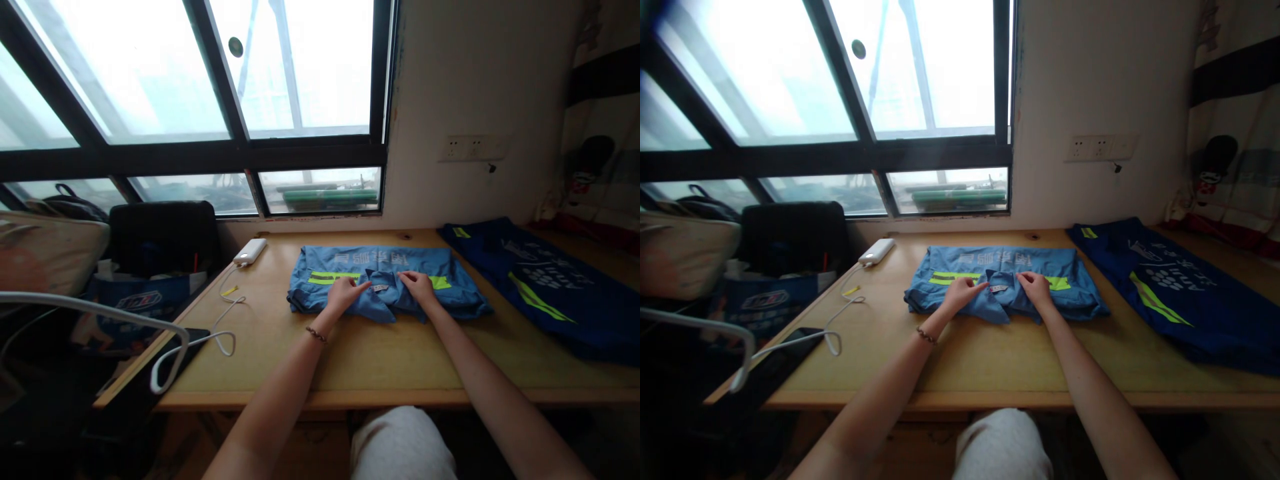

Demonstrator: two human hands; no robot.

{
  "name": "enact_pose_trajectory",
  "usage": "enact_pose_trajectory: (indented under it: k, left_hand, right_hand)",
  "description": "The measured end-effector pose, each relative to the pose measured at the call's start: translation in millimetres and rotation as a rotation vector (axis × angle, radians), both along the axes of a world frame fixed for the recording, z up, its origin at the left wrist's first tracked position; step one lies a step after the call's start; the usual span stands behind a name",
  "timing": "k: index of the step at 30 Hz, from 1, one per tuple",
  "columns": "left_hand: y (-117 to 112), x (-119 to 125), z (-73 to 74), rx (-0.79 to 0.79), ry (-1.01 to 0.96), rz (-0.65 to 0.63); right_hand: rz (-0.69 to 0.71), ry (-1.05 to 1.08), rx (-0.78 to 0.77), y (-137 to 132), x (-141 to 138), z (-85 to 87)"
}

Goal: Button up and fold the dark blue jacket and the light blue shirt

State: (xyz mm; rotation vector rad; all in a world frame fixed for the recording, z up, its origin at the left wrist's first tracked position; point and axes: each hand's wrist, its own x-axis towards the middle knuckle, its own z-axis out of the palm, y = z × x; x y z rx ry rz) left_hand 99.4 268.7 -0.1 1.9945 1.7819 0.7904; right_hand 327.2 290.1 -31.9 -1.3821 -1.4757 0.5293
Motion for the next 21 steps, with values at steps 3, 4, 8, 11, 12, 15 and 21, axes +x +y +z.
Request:
enact_pose_trajectory:
  k: [3,4,8,11,12,15,21]
  left_hand:
    - [-9.0,8.0,-1.4,-0.004,0.199,-0.015]
    - [-11.5,10.5,-1.4,-0.009,0.233,-0.014]
    - [-17.0,16.8,-1.1,-0.018,0.288,-0.006]
    - [-19.0,19.2,-5.1,0.02,0.311,-0.014]
    - [-19.6,20.0,-7.3,0.037,0.313,-0.014]
    - [-19.6,22.3,-13.4,0.058,0.273,-0.013]
    - [-4.9,19.2,-11.3,-0.131,-0.315,-0.043]
  right_hand:
    - [0.031,0.159,-0.008,2.7,1.5,-3.2]
    - [0.042,0.219,-0.011,3.4,1.9,-3.8]
    - [0.053,0.459,-0.037,3.6,1.4,-2.2]
    - [0.071,0.649,-0.088,1.7,-0.6,0.6]
    - [0.075,0.704,-0.109,0.9,-1.1,1.3]
    - [0.05,0.81,-0.155,-0.8,-1.8,2.7]
    - [0.03,0.806,-0.181,-1.2,1.3,4.3]
